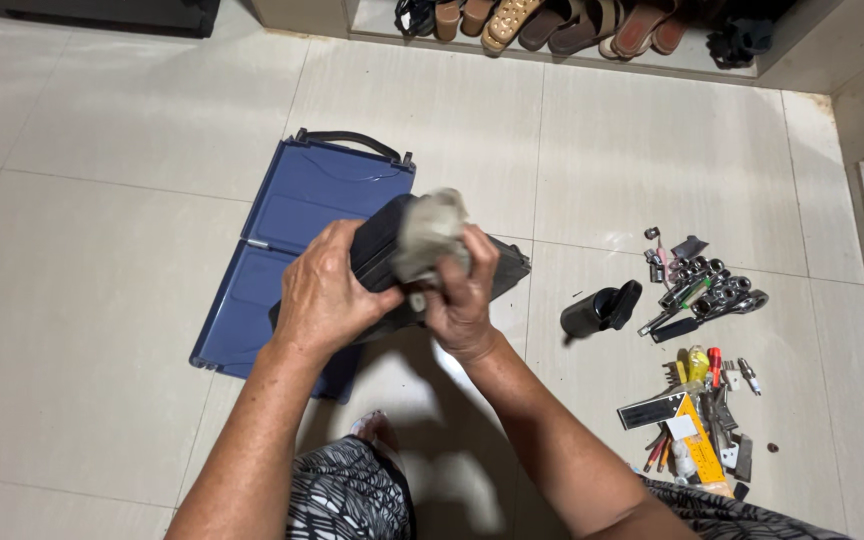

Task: The person sits on the floor and cleans a black toolbox. They wipe the interior and exterior surfaces with a cloth, spray a cleaning solution onto the case, and scrub the plastic. The person also wipes a screwdriver before placing it back into the toolbox.

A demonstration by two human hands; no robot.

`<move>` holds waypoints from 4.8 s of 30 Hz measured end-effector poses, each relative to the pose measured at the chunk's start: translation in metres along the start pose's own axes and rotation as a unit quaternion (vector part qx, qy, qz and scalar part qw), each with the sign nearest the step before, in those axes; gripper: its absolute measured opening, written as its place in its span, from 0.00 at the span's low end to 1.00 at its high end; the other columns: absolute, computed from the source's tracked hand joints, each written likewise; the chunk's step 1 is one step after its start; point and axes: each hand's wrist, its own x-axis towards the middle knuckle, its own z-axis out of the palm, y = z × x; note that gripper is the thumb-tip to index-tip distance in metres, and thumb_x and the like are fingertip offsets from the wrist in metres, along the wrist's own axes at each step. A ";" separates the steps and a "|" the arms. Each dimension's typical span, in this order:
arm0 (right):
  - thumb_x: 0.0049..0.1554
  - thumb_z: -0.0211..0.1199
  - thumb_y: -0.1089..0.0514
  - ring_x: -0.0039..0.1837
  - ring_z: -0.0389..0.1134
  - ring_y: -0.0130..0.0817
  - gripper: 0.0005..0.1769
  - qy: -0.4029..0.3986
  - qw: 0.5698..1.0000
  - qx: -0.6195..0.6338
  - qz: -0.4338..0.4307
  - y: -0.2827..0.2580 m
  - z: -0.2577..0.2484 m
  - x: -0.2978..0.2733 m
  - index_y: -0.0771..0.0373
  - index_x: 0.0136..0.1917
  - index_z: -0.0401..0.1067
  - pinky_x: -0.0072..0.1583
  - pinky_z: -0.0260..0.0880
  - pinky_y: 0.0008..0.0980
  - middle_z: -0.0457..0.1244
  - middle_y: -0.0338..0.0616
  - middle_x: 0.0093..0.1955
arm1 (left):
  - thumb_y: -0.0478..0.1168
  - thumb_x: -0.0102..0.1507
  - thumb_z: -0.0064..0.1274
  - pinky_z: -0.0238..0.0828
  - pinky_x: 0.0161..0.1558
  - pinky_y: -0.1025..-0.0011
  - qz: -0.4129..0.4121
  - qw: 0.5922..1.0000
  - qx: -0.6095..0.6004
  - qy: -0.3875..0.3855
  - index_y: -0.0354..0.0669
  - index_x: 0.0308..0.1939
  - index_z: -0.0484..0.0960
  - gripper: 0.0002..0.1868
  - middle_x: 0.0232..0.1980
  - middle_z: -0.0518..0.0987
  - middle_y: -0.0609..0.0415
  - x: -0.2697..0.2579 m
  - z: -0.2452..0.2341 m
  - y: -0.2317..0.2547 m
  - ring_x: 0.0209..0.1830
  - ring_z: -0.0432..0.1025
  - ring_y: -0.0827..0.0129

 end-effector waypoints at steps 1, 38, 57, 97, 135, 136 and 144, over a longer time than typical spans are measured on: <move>0.63 0.62 0.59 0.74 0.54 0.53 0.24 0.009 0.999 -0.007 0.034 0.006 0.002 -0.007 0.59 0.71 0.62 0.75 0.58 0.50 0.52 0.49 0.70 | 0.46 0.41 0.76 0.75 0.51 0.57 -0.018 1.000 -0.002 -0.006 0.35 0.54 0.77 0.41 0.49 0.81 0.43 -0.001 -0.001 -0.001 0.50 0.77 0.51; 0.68 0.41 0.42 0.72 0.63 0.47 0.31 -0.027 0.909 0.124 0.396 0.129 0.019 -0.100 0.67 0.68 0.69 0.72 0.62 0.43 0.61 0.54 0.70 | 0.45 0.40 0.78 0.78 0.46 0.63 -0.046 0.998 -0.024 -0.018 0.35 0.53 0.80 0.39 0.44 0.84 0.45 -0.020 -0.028 -0.045 0.43 0.81 0.58; 0.68 0.47 0.43 0.62 0.70 0.47 0.29 0.301 0.628 0.363 0.619 0.298 0.009 -0.235 0.67 0.69 0.68 0.65 0.71 0.46 0.67 0.54 0.64 | 0.41 0.41 0.76 0.79 0.46 0.68 -0.057 0.997 -0.051 -0.003 0.34 0.53 0.81 0.38 0.45 0.85 0.48 -0.030 -0.026 -0.036 0.42 0.81 0.67; 0.34 0.85 0.45 0.62 0.70 0.44 0.48 -0.317 0.947 -0.040 -0.026 0.003 -0.135 0.163 0.66 0.64 0.75 0.65 0.72 0.41 0.69 0.49 0.58 | 0.48 0.39 0.77 0.67 0.67 0.61 0.022 0.965 -0.252 -0.074 0.39 0.71 0.62 0.60 0.65 0.75 0.42 0.015 0.069 -0.001 0.67 0.71 0.53; 0.69 0.52 0.57 0.77 0.62 0.49 0.16 -0.052 0.987 -0.010 0.149 0.107 -0.075 0.104 0.64 0.65 0.73 0.76 0.60 0.41 0.61 0.53 0.74 | 0.49 0.43 0.75 0.72 0.58 0.55 -0.144 0.979 -0.142 0.006 0.25 0.63 0.63 0.53 0.54 0.77 0.29 -0.013 0.151 0.000 0.55 0.74 0.38; 0.68 0.51 0.57 0.76 0.61 0.49 0.17 -0.031 0.983 -0.006 0.183 0.107 -0.073 0.106 0.64 0.65 0.73 0.75 0.60 0.40 0.59 0.54 0.75 | 0.49 0.44 0.75 0.71 0.58 0.56 -0.143 0.979 -0.142 0.006 0.25 0.64 0.63 0.54 0.55 0.77 0.29 -0.013 0.155 -0.001 0.55 0.74 0.38; 0.65 0.55 0.67 0.83 0.50 0.56 0.22 -0.032 0.995 -0.008 0.090 -0.011 -0.021 0.010 0.58 0.72 0.65 0.81 0.54 0.47 0.49 0.59 0.82 | 0.43 0.60 0.69 0.71 0.62 0.56 0.021 0.987 -0.129 0.096 0.33 0.66 0.70 0.36 0.60 0.79 0.33 -0.005 0.171 -0.027 0.62 0.75 0.42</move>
